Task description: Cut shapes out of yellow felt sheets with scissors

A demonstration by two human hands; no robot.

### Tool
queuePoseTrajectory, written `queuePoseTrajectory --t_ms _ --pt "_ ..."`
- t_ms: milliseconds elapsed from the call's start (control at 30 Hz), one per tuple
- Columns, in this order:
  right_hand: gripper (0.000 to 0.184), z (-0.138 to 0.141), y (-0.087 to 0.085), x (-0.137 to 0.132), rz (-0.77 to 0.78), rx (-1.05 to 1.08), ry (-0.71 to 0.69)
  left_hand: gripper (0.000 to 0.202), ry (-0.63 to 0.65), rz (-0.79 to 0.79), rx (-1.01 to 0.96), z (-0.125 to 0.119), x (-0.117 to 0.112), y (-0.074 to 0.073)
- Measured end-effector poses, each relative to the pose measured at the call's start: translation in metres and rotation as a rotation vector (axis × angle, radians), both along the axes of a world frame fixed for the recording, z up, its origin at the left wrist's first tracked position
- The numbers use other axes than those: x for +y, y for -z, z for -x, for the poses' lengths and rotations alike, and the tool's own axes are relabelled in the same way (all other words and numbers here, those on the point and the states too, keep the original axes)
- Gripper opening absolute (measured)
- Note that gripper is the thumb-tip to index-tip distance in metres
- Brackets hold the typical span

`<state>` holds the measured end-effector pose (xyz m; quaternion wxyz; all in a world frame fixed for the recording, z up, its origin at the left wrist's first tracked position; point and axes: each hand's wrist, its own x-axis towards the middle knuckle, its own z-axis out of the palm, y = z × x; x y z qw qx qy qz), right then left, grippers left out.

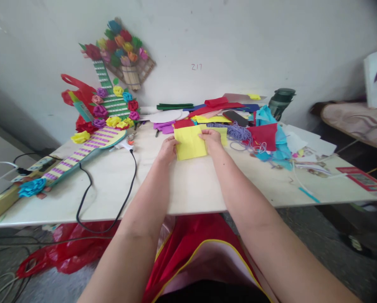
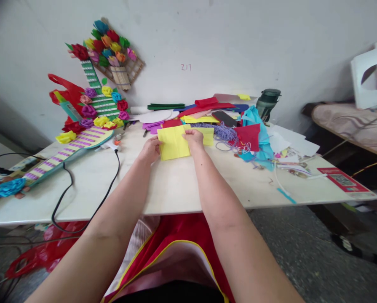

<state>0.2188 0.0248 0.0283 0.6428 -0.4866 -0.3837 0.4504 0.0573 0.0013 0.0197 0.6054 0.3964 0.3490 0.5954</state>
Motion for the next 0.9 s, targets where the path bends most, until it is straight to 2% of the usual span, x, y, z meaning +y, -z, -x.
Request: queuePoseTrajectory --t_ms 267,467,733,900 --pt "0.03 0.0 0.002 -0.001 -0.02 0.016 -0.106 0.046 -0.017 -0.011 0.014 0.002 0.002 0.002" --pt "0.031 -0.002 0.009 0.006 -0.017 -0.052 -0.109 0.043 -0.051 0.047 0.026 0.001 0.001 0.0" --pt "0.027 -0.007 0.02 0.016 -0.038 -0.315 -0.057 0.038 -0.029 0.101 0.018 0.005 0.003 0.006" --pt "0.031 -0.007 0.015 0.009 -0.033 -0.642 -0.03 0.051 -0.062 0.132 0.077 0.007 0.003 0.006"
